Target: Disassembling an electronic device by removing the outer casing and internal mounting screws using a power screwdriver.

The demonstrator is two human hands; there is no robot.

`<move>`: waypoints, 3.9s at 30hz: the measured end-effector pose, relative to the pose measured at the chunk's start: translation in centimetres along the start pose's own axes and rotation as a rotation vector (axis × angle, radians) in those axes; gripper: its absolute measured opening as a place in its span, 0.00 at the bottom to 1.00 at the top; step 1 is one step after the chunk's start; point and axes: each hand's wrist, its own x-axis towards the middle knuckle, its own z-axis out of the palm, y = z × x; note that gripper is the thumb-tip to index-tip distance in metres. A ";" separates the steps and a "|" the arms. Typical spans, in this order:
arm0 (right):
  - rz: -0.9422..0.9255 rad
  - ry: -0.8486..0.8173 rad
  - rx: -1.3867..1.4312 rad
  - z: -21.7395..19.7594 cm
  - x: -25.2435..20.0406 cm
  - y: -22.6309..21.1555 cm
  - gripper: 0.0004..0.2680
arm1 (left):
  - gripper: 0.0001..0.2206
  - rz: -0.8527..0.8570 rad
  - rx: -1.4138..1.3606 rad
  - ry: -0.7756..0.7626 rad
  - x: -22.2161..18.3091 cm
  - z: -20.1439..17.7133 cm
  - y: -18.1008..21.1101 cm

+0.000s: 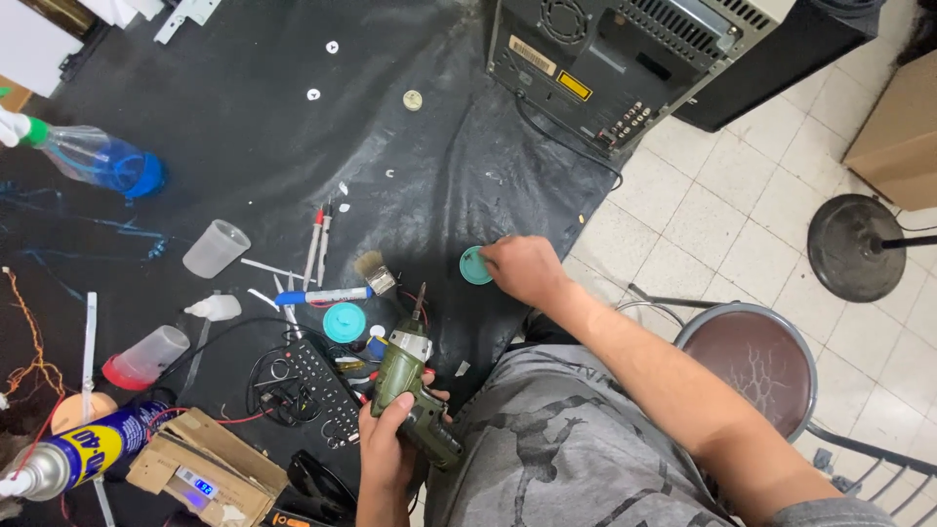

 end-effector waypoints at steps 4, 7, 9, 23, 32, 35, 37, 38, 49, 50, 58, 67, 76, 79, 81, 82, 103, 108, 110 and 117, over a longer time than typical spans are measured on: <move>0.034 -0.005 -0.042 2.4 0.1 1.1 0.06 | 0.25 -0.033 0.035 0.018 0.1 0.1 0.0; 0.042 0.034 0.029 3.3 0.2 1.5 0.08 | 0.25 -0.020 0.037 0.036 0.2 -0.2 -0.5; 0.020 0.032 -0.107 3.5 0.2 1.5 0.08 | 0.25 -0.010 0.030 0.021 0.5 -0.7 -0.8; 0.831 -0.116 2.201 -2.7 -2.0 -1.0 0.04 | 0.20 0.354 0.349 -0.199 0.8 3.6 1.6; 0.603 -0.068 2.554 -4.2 -4.6 -1.8 0.09 | 0.19 0.294 0.434 -0.325 1.3 5.9 1.4; 0.601 -0.028 2.618 -3.8 -5.1 -1.3 0.08 | 0.19 0.291 0.445 -0.324 1.4 6.1 1.1; 0.632 -0.003 2.653 -3.3 -5.4 -0.9 0.12 | 0.19 0.289 0.446 -0.321 1.5 6.3 1.0; 0.612 -0.028 2.658 -3.0 -5.7 -0.6 0.15 | 0.19 0.272 0.436 -0.298 1.6 6.5 0.9; 0.360 -0.173 2.672 -2.4 -6.4 4.2 0.04 | 0.19 0.222 0.466 -0.237 2.7 12.2 -0.7; 0.374 -0.155 2.601 -3.0 -6.5 4.9 0.05 | 0.20 0.202 0.449 -0.247 3.0 12.7 -1.0; 0.435 -0.181 2.289 -8.4 -6.9 11.6 0.10 | 0.18 0.179 0.334 -0.207 4.9 19.3 -3.6; 0.394 -0.145 2.168 -11.6 -5.8 18.9 0.10 | 0.18 0.202 0.390 -0.175 6.6 26.3 -4.9; 0.292 -0.207 2.275 -13.2 -6.9 20.3 0.11 | 0.25 1.100 1.198 -0.166 6.2 29.2 -2.5; 0.428 -0.010 2.480 -13.1 -6.7 20.2 0.02 | 0.28 1.106 1.187 -0.238 6.7 29.1 -1.7; 0.416 0.073 2.649 -12.1 -7.8 20.4 0.03 | 0.25 0.864 0.861 -0.241 6.4 29.3 -1.7; 0.425 0.076 2.649 -12.2 -8.2 19.8 0.03 | 0.25 0.857 0.861 -0.243 6.5 28.0 -3.1; 0.400 0.096 2.655 -9.7 -6.8 13.0 0.10 | 0.15 -0.084 0.139 -0.391 9.7 22.8 -4.9; 0.440 0.185 2.465 -11.3 -5.6 13.1 0.04 | 0.18 -0.006 0.116 -0.438 10.0 24.4 -4.9; 0.371 0.212 2.437 -11.3 -5.3 14.1 0.07 | 0.20 0.077 0.180 -0.416 9.9 25.6 -4.9; 0.078 0.297 2.387 -15.5 -4.4 16.2 0.14 | 0.28 0.457 0.573 -0.301 9.1 31.9 -0.4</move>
